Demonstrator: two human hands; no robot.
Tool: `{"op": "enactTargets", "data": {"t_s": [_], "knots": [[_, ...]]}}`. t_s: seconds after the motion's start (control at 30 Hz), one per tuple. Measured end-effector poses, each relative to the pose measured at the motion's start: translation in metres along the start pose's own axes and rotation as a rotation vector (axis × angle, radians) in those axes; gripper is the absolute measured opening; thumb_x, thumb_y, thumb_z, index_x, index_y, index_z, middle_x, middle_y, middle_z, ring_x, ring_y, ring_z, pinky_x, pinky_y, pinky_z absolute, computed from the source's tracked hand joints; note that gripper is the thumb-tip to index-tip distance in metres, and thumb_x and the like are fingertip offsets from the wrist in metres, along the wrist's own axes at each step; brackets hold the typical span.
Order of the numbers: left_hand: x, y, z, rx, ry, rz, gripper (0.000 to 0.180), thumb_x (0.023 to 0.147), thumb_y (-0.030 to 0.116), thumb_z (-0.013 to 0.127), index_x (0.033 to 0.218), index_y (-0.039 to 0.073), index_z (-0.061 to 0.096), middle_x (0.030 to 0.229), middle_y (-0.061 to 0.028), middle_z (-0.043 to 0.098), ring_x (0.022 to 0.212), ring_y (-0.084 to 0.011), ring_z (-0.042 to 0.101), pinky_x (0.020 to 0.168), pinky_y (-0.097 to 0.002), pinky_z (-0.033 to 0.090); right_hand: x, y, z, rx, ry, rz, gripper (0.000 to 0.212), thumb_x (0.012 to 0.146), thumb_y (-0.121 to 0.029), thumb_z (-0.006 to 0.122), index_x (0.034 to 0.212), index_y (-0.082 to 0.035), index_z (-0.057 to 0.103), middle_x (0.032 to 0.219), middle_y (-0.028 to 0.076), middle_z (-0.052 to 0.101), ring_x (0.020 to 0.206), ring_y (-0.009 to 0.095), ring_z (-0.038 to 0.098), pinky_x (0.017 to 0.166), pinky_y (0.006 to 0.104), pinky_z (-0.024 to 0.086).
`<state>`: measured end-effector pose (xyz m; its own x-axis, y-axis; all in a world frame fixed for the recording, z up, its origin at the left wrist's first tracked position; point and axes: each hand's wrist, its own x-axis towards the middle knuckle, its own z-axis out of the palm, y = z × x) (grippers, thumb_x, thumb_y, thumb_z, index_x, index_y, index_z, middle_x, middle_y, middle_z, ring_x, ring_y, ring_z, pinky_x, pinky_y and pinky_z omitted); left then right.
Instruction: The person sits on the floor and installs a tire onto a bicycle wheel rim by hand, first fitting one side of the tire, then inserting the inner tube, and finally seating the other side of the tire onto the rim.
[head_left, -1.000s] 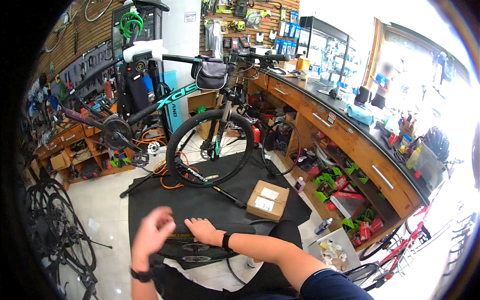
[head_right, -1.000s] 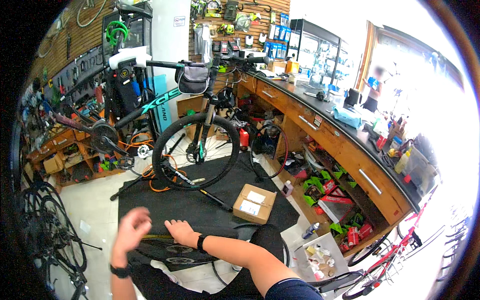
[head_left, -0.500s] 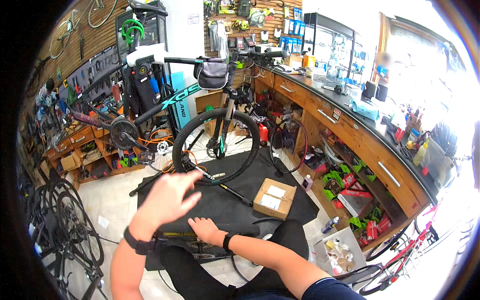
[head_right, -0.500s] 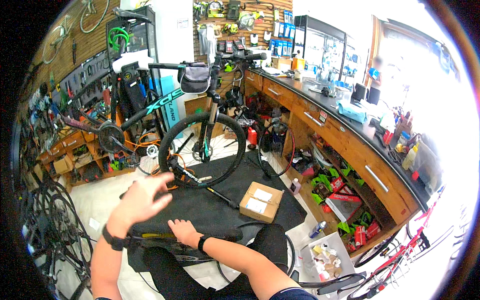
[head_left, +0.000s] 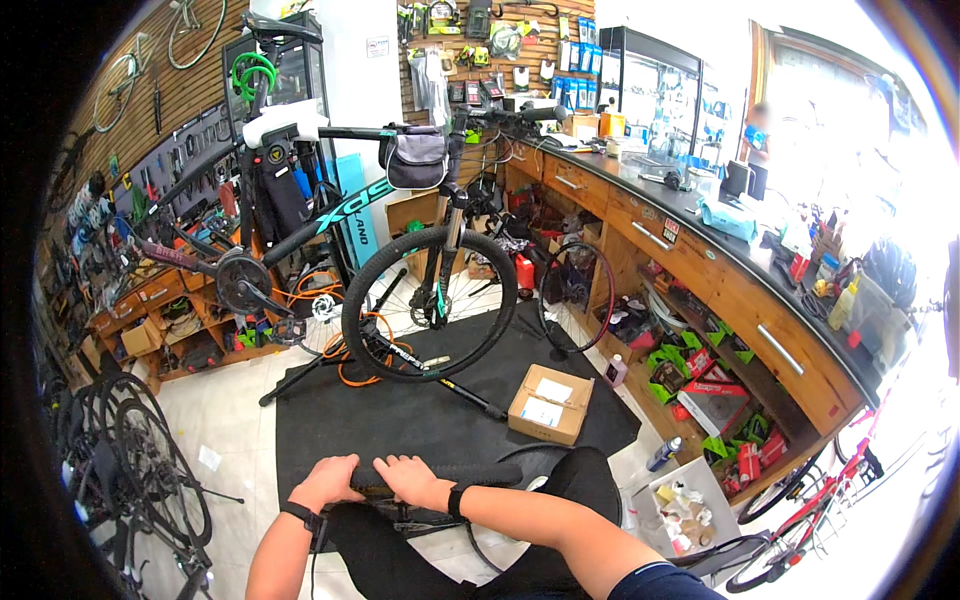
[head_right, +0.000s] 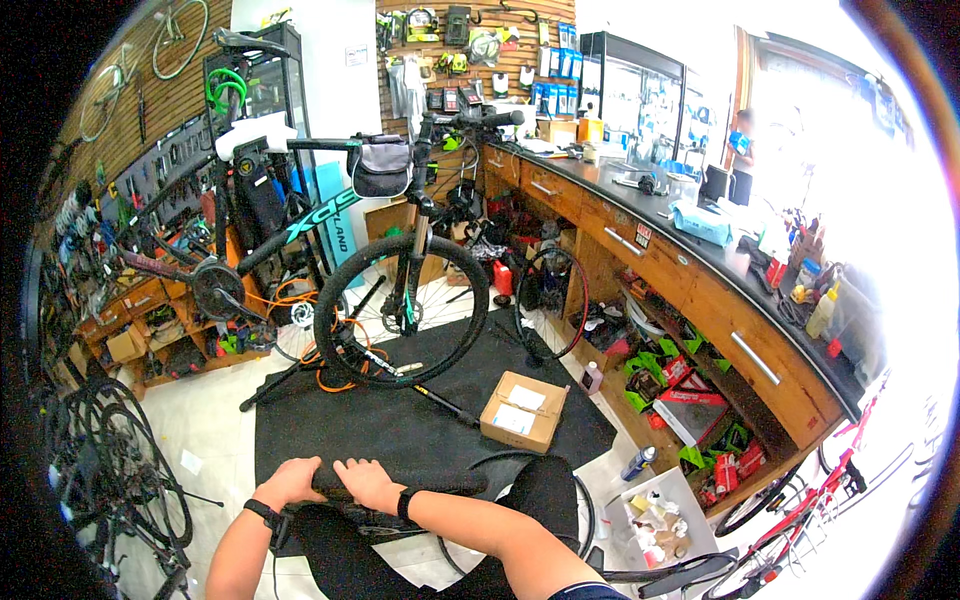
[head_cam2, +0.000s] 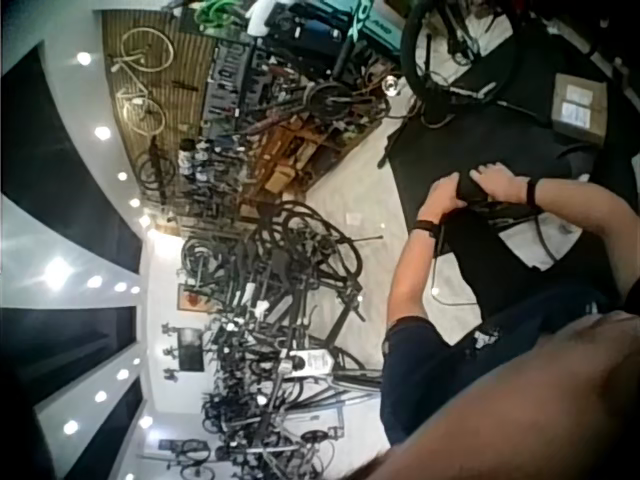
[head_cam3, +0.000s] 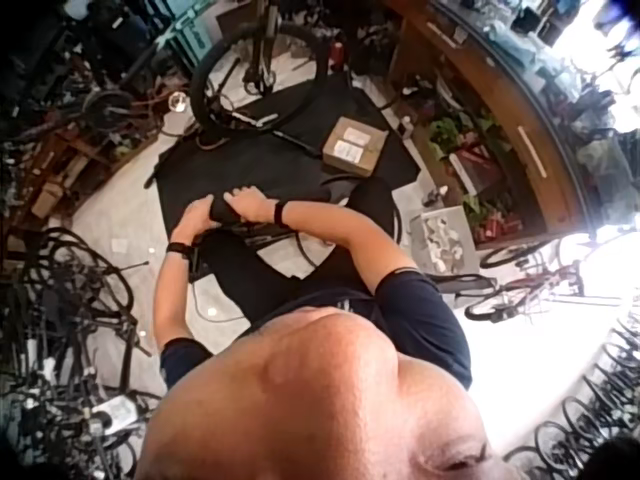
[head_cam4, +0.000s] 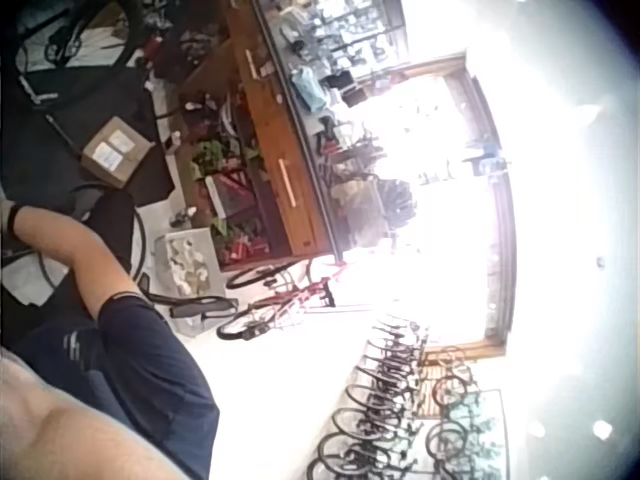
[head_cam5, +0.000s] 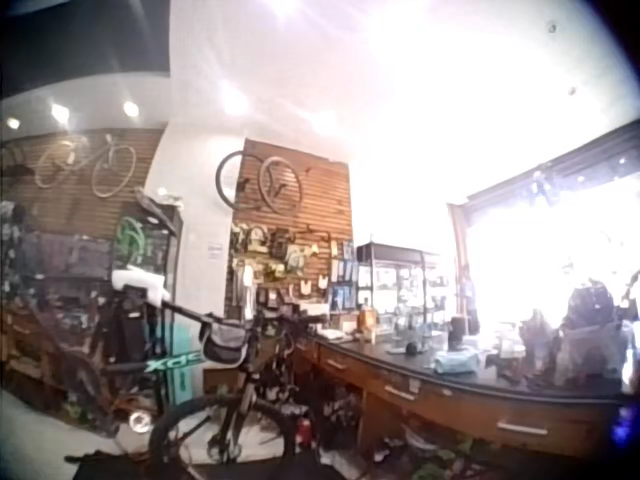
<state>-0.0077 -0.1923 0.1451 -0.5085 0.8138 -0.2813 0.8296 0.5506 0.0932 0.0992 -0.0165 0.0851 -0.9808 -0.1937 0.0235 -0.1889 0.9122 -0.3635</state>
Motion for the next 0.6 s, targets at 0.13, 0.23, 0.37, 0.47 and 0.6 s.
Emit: {"op": "enactTargets", "data": {"t_s": [0.13,0.23,0.37,0.47,0.6], "knots": [[0.004,0.009,-0.006,-0.049,-0.018,0.015,0.067,0.061,0.031,0.089,0.116,0.002,0.063,0.101,-0.0225,0.07,0.1,-0.0385,0.066,0.086,-0.0449,0.053,-0.008,0.011,-0.018,0.041,-0.094,-0.032,0.077,0.069,-0.017,0.086,0.129,-0.004,0.041,0.116,0.023,0.059,0.111,0.04,0.061,0.091,0.0501,0.05],[0.003,-0.002,0.006,-0.011,0.017,0.076,0.069,0.062,0.033,0.089,0.119,0.003,0.063,0.106,-0.0212,0.07,0.103,-0.038,0.066,0.089,-0.0449,0.053,-0.01,0.03,-0.106,0.183,-0.032,-0.064,0.101,0.067,-0.026,0.087,0.145,-0.001,0.028,0.127,0.034,0.053,0.115,0.047,0.057,0.098,0.0494,0.048],[-0.012,-0.004,0.007,-0.028,-0.06,0.009,0.079,0.062,0.039,0.09,0.127,0.003,0.062,0.112,-0.022,0.069,0.106,-0.0383,0.065,0.093,-0.0439,0.052,0.007,0.085,-0.297,0.325,0.485,0.074,0.085,0.08,-0.023,0.079,0.144,0.004,0.031,0.125,0.028,0.054,0.105,0.034,0.062,0.089,0.0421,0.052],[-0.025,-0.004,0.004,-0.035,-0.065,-0.012,0.08,0.062,0.041,0.089,0.126,0.002,0.062,0.112,-0.022,0.069,0.107,-0.0381,0.065,0.094,-0.044,0.052,-0.016,0.108,-0.426,0.253,0.837,0.075,0.087,0.085,-0.017,0.076,0.152,0.0,0.024,0.086,0.012,0.067,0.073,0.018,0.064,0.066,0.0321,0.054],[-0.035,-0.006,0.007,-0.031,-0.047,-0.021,0.075,0.062,0.043,0.088,0.122,0.003,0.064,0.106,-0.0214,0.07,0.103,-0.0386,0.066,0.091,-0.0446,0.052,-0.053,0.085,-0.51,0.276,0.822,0.276,0.091,0.09,-0.016,0.072,0.157,-0.004,0.012,0.085,0.011,0.067,0.07,0.016,0.063,0.062,0.0295,0.053]]}}
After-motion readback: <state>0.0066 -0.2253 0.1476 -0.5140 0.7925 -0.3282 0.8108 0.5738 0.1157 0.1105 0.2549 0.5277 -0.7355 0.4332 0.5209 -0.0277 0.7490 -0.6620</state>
